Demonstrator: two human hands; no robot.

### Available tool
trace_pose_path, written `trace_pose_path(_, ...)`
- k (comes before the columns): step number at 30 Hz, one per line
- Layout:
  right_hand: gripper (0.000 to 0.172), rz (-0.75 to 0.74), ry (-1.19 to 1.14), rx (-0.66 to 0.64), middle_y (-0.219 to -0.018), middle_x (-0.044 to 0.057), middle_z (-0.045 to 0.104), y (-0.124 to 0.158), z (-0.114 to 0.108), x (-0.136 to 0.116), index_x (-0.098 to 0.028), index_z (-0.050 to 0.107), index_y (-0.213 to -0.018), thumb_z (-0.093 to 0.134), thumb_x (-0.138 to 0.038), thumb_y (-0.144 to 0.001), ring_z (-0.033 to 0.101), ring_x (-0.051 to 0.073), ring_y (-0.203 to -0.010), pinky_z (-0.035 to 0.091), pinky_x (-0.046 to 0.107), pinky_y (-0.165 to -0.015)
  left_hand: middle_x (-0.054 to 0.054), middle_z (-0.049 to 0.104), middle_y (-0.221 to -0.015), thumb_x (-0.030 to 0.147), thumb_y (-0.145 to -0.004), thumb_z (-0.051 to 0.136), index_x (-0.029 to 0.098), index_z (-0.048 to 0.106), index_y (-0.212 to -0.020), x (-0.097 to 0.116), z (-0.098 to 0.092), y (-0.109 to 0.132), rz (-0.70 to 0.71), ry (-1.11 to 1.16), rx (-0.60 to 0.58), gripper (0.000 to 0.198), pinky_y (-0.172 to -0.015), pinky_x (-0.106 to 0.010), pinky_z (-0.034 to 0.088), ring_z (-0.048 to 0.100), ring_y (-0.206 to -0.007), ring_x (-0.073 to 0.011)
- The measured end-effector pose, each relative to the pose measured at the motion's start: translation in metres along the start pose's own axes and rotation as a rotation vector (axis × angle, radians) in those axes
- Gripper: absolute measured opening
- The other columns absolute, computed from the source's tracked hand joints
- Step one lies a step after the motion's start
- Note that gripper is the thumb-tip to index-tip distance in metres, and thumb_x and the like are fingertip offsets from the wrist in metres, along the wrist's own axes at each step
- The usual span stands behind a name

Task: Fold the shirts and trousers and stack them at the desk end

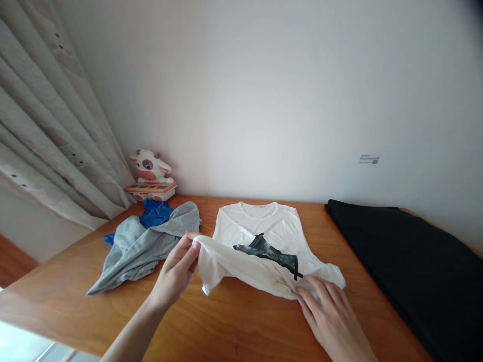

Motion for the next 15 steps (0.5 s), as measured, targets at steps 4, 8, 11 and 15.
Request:
trace_pose_path(4, 0.019, 0.003, -0.171, 0.106, -0.11, 0.006, 0.075, -0.003, -0.027, 0.007, -0.027, 0.066, -0.108, 0.049, -0.023, -0.101, 0.073, 0.023, -0.096, 0.054, 0.036, -0.086, 0.003, 0.06, -0.072, 0.048, -0.074, 0.087, 0.018, 0.065, -0.092, -0.006, -0.008, -0.003, -0.16, 0.183, 0.094, 0.041, -0.055, -0.017, 0.048, 0.055, -0.059, -0.0091)
trace_pose_path(8, 0.018, 0.223, -0.403, 0.126, -0.101, 0.004, 0.079, 0.0, -0.055, 0.025, -0.026, 0.062, -0.114, 0.049, -0.032, -0.102, 0.077, 0.018, -0.086, 0.059, 0.022, -0.074, 0.001, 0.063, -0.072, 0.039, -0.077, 0.081, 0.017, 0.065, -0.098, -0.01, -0.025, 0.001, -0.25, 0.181, 0.148, 0.035, -0.055, -0.021, 0.05, 0.061, -0.059, -0.0137)
trace_pose_path(11, 0.024, 0.484, -0.512, 0.094, -0.092, 0.004, 0.08, 0.005, -0.066, 0.045, -0.026, 0.063, -0.111, 0.047, -0.041, -0.102, 0.078, 0.018, -0.075, 0.059, 0.018, -0.061, 0.001, 0.062, -0.071, 0.049, -0.082, 0.075, 0.017, 0.064, -0.1, -0.009, -0.032, 0.005, -0.301, -0.009, -0.026, 0.038, -0.052, -0.021, 0.046, 0.06, -0.057, -0.0141)
trace_pose_path(15, 0.036, 0.614, -0.559, -0.083, -0.097, 0.006, 0.081, 0.008, -0.062, 0.071, -0.025, 0.07, -0.108, 0.049, -0.052, -0.098, 0.078, 0.022, -0.087, 0.061, 0.02, -0.07, -0.003, 0.068, -0.093, 0.058, -0.063, 0.085, 0.021, 0.068, -0.105, -0.006, -0.028, 0.009, -0.151, -0.639, -0.521, 0.059, -0.066, -0.026, 0.05, 0.066, -0.079, -0.0219)
Point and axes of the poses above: each hand's wrist, its own y-axis away from the middle knuckle, its own z-axis out of the palm, x = y × z, the point moved 5 cm from there along -y, towards the middle knuckle
